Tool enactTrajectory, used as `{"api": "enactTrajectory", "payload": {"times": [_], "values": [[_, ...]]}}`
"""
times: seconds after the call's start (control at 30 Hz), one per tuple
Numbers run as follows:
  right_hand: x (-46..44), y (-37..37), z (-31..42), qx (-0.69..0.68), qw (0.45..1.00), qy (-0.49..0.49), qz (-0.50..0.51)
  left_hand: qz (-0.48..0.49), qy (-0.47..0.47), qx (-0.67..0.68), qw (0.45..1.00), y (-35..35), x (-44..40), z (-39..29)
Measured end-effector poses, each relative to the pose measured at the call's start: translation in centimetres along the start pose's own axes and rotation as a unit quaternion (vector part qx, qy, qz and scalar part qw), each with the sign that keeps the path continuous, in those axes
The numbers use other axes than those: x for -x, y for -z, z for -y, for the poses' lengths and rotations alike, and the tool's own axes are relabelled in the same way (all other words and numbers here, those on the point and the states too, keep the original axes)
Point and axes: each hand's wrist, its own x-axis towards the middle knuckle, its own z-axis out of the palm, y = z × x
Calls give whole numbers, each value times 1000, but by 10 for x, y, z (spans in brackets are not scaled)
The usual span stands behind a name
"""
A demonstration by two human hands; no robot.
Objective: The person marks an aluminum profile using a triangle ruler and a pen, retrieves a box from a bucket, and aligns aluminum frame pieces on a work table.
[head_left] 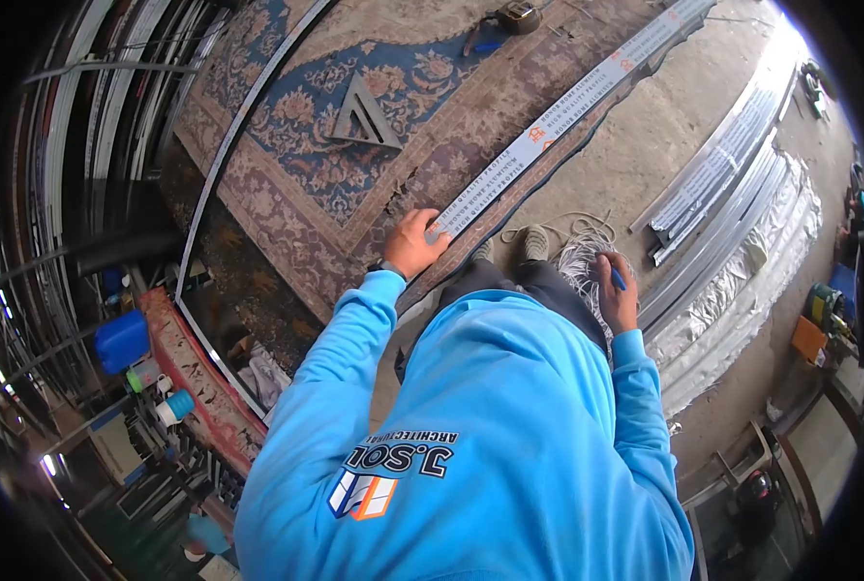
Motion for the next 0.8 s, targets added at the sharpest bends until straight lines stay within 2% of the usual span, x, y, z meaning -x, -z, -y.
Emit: {"api": "enactTrajectory", "payload": {"times": [0.07, 0.43, 0.8], "values": [[-8, -3, 9, 20, 1000, -8, 16, 17, 23, -47, 998, 5, -3, -15], [0, -3, 11, 108, 994, -24, 27, 53, 13, -106, 993, 8, -26, -17], [8, -5, -7, 100, 994, -35, -4, 102, -12, -154, 983, 16, -42, -27]]}}
